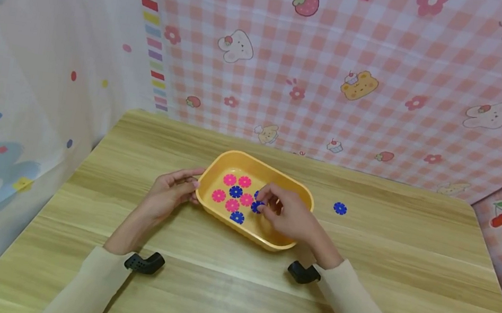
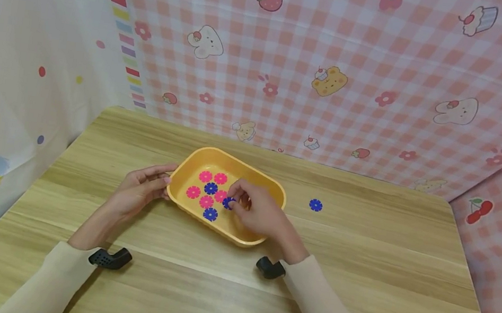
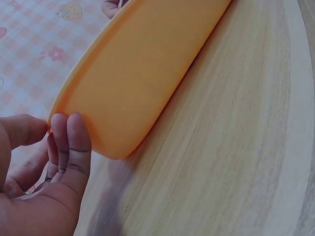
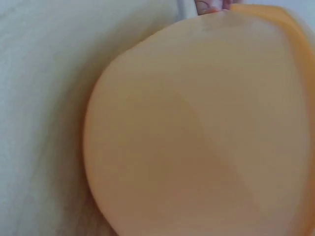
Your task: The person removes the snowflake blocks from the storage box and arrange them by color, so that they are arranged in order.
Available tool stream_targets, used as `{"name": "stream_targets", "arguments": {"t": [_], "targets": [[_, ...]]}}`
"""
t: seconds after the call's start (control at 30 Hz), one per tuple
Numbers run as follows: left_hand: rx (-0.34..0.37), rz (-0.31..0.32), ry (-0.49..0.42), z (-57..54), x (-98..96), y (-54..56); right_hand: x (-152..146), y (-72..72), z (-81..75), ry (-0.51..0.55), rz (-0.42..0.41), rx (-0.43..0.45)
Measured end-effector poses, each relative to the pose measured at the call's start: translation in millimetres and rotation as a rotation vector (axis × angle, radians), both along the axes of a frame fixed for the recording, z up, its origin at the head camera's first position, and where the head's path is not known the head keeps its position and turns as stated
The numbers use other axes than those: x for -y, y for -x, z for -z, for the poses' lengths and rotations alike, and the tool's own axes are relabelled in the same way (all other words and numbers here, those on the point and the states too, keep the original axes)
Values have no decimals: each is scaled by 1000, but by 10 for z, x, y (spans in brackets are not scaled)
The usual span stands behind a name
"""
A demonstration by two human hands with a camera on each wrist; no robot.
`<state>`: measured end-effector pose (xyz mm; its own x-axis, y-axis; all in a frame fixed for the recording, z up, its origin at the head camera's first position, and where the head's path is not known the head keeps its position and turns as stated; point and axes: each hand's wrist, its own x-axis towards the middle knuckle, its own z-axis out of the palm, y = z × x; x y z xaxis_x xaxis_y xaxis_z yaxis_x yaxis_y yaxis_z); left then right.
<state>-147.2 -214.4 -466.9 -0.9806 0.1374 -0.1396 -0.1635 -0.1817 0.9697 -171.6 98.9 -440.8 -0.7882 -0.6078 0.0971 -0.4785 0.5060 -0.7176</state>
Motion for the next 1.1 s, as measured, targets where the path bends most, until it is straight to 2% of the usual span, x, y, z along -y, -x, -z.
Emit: {"name": "stream_targets", "arguments": {"t": [0.13, 0.33, 0.73, 1.1], "targets": [[0, -1, -2, 9, 3, 3, -20, 2, -12, 95, 39, 9], [3, -5, 2, 15, -6, -2, -36, 2, -34, 168, 87, 29], [-4, -5, -1, 18, -16, 5, -174, -47, -151, 270, 186, 119], [12, -9, 2, 4, -25, 1, -465, -36, -196, 280, 312, 97]]}}
